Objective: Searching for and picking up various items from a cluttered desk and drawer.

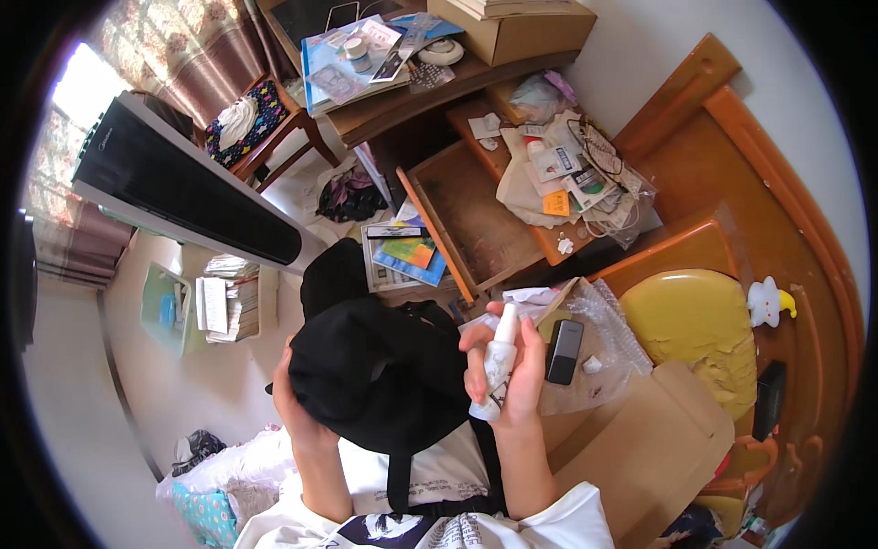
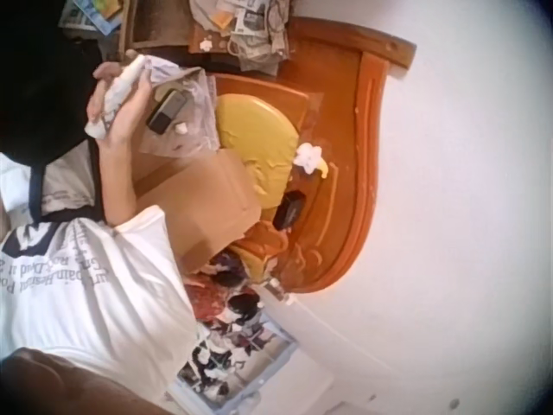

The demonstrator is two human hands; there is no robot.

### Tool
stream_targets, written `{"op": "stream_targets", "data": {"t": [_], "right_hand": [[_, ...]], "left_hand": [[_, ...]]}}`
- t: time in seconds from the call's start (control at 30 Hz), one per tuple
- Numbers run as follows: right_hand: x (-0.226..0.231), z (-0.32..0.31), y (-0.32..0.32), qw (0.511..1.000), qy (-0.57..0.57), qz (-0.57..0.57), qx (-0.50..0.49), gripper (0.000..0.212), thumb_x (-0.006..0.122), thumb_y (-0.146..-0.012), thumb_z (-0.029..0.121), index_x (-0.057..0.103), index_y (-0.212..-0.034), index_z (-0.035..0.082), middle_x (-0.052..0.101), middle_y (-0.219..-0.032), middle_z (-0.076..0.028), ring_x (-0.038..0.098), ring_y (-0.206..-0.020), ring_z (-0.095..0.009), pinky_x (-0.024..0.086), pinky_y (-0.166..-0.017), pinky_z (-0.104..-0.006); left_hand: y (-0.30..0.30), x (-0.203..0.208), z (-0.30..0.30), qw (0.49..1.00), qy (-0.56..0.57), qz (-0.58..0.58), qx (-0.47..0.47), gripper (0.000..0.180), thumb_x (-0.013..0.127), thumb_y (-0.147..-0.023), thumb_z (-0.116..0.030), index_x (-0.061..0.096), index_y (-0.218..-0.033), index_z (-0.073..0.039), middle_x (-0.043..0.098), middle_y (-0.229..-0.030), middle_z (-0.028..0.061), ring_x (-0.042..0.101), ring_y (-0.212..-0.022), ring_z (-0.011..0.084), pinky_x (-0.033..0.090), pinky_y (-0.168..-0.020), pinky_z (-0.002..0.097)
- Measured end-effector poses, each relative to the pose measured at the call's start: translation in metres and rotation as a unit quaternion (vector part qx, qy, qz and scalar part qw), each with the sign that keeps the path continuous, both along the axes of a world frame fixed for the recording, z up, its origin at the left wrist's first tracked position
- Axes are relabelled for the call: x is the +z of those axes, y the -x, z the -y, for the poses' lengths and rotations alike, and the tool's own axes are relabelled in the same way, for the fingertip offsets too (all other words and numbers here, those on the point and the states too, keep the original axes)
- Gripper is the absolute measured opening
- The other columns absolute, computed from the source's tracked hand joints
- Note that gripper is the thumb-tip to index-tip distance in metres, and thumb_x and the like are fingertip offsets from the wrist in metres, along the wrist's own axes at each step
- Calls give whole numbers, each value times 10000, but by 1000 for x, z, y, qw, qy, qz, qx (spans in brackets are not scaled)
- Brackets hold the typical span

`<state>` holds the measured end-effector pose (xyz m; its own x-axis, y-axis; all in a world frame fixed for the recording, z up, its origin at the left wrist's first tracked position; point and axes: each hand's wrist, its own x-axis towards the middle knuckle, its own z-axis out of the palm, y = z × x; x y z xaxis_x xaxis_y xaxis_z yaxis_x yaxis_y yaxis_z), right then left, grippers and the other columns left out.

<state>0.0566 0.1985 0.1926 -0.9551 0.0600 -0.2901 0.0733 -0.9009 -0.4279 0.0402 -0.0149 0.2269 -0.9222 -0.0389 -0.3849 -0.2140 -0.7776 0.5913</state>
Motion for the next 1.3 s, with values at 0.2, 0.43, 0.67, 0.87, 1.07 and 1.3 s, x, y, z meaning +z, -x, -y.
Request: {"op": "stream_targets", "data": {"t": [0.2,0.43,0.67,0.87,1.07,1.3], "right_hand": [[-3,-2,-4,1000,-5,10,14,357,347,-949,307,474,-1169,55,507,-794,-107,512,-502,-181,442,-399,-315],[-28,-16,-14,986,24,167,-8,404,479,-837,101,455,-1234,32,566,-1068,-164,596,-944,-252,480,-938,-431],[-26,-12,27,997,-1,70,-35,263,457,-965,135,463,-1206,32,507,-1270,-202,531,-1135,-329,425,-993,-433],[-22,-24,169,923,-358,-68,-126,320,583,-901,58,479,-1201,17,586,-1177,-116,563,-1058,-164,439,-902,-295],[-36,-53,328,756,-578,-140,-273,328,641,-853,38,514,-1153,-2,622,-1082,-90,607,-989,-176,457,-858,-296],[-42,-66,409,677,-671,-96,-286,323,667,-820,57,552,-1118,11,662,-1030,-116,642,-949,-213,475,-835,-327]], "left_hand": [[9,-6,-9,995,66,-68,-29,254,406,-966,-269,502,-1085,-66,591,-1048,54,574,-1016,151,449,-902,296],[9,-59,-15,988,148,7,-54,159,398,-1000,-169,507,-1012,-53,539,-970,-6,489,-910,63,380,-863,210],[-9,-107,-1,986,148,49,-51,149,417,-985,-155,530,-1038,-75,567,-994,-14,524,-953,69,406,-872,219],[-7,-110,1,982,170,58,-54,147,405,-990,-153,509,-1004,-50,497,-909,-20,436,-853,50,359,-799,188],[-9,-126,4,978,185,43,-89,139,401,-980,-137,505,-1001,-47,486,-907,-18,426,-855,56,353,-800,192],[-10,-129,9,968,218,40,-118,125,403,-980,-136,485,-928,-58,442,-829,-32,392,-790,43,343,-740,186]]}}
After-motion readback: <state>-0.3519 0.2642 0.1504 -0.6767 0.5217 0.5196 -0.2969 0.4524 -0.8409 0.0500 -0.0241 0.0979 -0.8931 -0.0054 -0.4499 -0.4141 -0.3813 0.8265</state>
